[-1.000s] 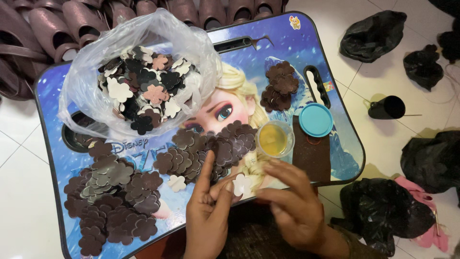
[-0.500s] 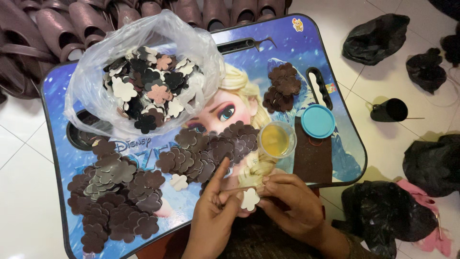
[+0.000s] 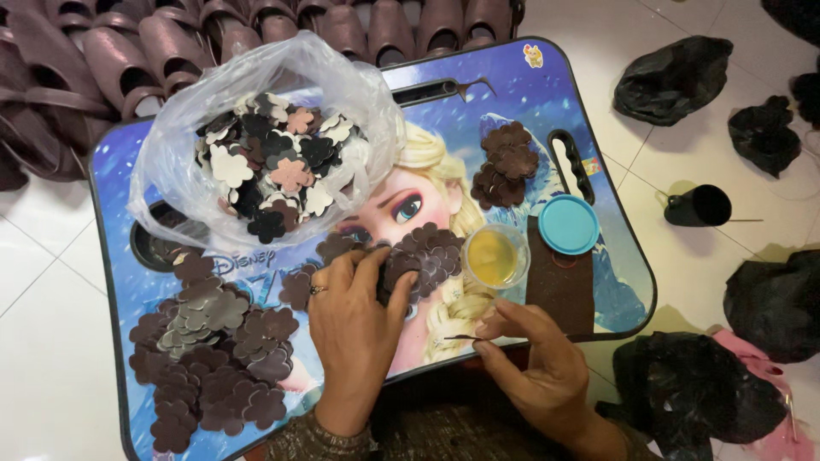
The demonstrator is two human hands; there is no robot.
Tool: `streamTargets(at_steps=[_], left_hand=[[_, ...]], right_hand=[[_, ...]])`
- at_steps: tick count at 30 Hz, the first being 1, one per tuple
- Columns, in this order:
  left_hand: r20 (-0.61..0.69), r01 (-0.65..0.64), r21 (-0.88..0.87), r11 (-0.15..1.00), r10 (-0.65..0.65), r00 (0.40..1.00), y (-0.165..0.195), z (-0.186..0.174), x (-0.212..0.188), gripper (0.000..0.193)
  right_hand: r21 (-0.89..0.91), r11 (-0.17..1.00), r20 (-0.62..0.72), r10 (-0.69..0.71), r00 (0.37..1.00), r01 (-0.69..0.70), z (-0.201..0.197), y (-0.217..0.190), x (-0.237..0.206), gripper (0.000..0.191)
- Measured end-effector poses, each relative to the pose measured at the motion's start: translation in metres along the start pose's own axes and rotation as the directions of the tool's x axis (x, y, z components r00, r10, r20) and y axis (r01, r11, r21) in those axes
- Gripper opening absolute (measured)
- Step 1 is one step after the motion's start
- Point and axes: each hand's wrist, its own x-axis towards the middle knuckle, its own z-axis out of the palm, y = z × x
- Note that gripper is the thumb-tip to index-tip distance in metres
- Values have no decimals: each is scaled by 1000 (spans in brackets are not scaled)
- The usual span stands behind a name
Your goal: The person repeatedly picks flower-shaped craft pieces from a plastic bag, dips them into a small container of yellow liquid, and places them on a tray. The process is repeated continuously throughout the clip.
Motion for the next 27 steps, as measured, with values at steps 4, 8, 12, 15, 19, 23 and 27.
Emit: streamTargets(at_steps=[4,8,12,15,19,23,27], left_hand=[[-58,-60,1,998,59,997,4,3,-1,24],[-112,-113,-117,987,100,989,-2,1,-8,14],[219,316,-710,630,-228,949,-6,-3,-33,12],[538,574,-810,121,-237,809,-9,4,-48,19],[697,715,-699,3,-222,682,-14,5,-63,39],[778,815,-568,117,-249,577,-17,-3,-67,48],[830,847,-530,27,-187,526,-15,-14,-66,58]], right_hand=[[9,1000,11,-19,1000,19,-2,1,-1,60],[134,977,32,165,986,-168,-1,1,-1,63],[308,889,81,332,940,-340,-1,-3,1,65],[363,845,156,359,920,-392,-3,-9,6,66],[328,819,221,417,882,-470,-2,-18,15,69],[309,791,265,461,847,-527,-3,-23,29,74],[231,817,297,458,838,-529,0,-25,34,74]])
